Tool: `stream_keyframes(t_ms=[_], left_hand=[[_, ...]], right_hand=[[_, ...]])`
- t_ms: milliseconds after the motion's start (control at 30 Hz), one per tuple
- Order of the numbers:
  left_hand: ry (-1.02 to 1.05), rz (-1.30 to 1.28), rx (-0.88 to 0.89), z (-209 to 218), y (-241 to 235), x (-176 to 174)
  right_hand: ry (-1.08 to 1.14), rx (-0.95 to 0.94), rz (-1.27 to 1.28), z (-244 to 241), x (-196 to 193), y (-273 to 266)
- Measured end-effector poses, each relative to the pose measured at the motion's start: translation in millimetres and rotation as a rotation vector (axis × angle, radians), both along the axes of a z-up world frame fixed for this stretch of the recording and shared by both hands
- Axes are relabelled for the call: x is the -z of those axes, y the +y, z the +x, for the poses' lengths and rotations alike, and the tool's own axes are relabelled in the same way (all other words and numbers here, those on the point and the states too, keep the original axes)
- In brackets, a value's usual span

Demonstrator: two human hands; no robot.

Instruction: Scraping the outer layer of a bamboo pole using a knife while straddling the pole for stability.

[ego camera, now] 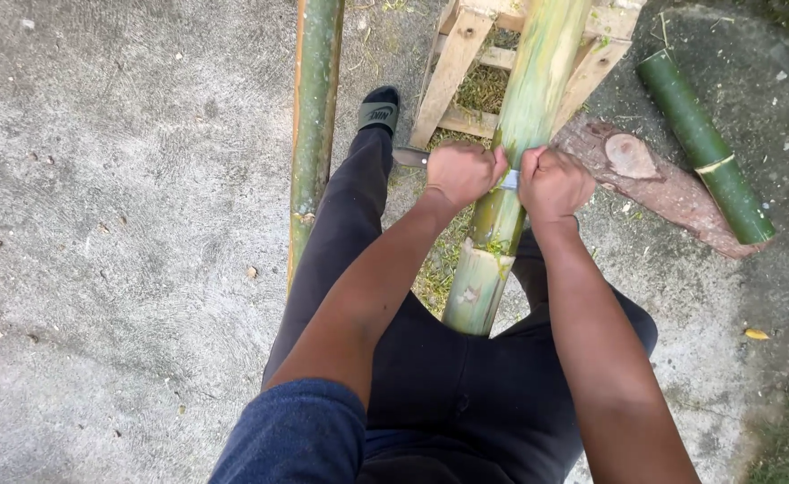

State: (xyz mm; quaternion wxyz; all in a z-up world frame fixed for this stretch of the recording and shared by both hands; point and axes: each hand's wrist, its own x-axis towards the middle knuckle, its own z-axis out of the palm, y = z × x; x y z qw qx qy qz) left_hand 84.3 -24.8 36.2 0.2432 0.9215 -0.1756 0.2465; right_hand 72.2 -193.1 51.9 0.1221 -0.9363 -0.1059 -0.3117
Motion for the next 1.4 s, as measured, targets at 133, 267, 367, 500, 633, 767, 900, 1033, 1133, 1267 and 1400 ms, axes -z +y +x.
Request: stream_keyframes(t_ms=[133, 267, 367, 500, 633, 767, 900, 1033, 1133, 1267, 1400], left_hand=[[0.055, 0.056, 0.041, -27.2, 5.2, -4.3], [0.021, -0.022, 0.091, -34.3, 4.3, -2.3], [0.02, 0.034, 0.074, -17.0, 2.2, -0.7], [0.041, 0.075, 0.037, -10.2, 1.9, -3.3], [0.229, 0.196, 0.157, -49.2, 8.0, -3.0], [0.064, 0.026, 0.091, -38.7, 5.8, 0.7], [0.018, 0.08, 0.025, -27.5, 4.9, -12.1], [0.182, 0.154, 0.133, -68.4, 10.3, -2.6], [0.026, -0.033, 0.107, -64.2, 9.7, 0.3], [0.115, 0.115, 0.082, -67.5, 9.1, -5.6], [0.064, 0.016, 0.118, -83.6, 11.9, 4.1]], right_hand=[[0.066, 0.044, -0.061, -29.8, -1.8, 0.3], [0.096, 0.035, 0.017, -38.9, -0.6, -0.3], [0.111, 0.053, 0.0, -21.8, -0.7, -0.4], [0.089, 0.055, -0.012, -15.3, -7.1, 2.7], [0.109, 0.045, -0.038, -51.7, -4.2, 3.4], [0.097, 0.037, 0.028, -42.2, -2.9, 3.8], [0.071, 0.045, 0.008, -34.2, -17.8, 7.5], [0.128, 0.033, -0.009, -68.9, -6.8, 6.5], [0.094, 0.015, 0.06, -64.7, -3.6, 5.9], [0.132, 0.041, -0.009, -72.1, -5.5, 6.9], [0.151, 0.039, 0.097, -87.3, -5.8, 7.7]])
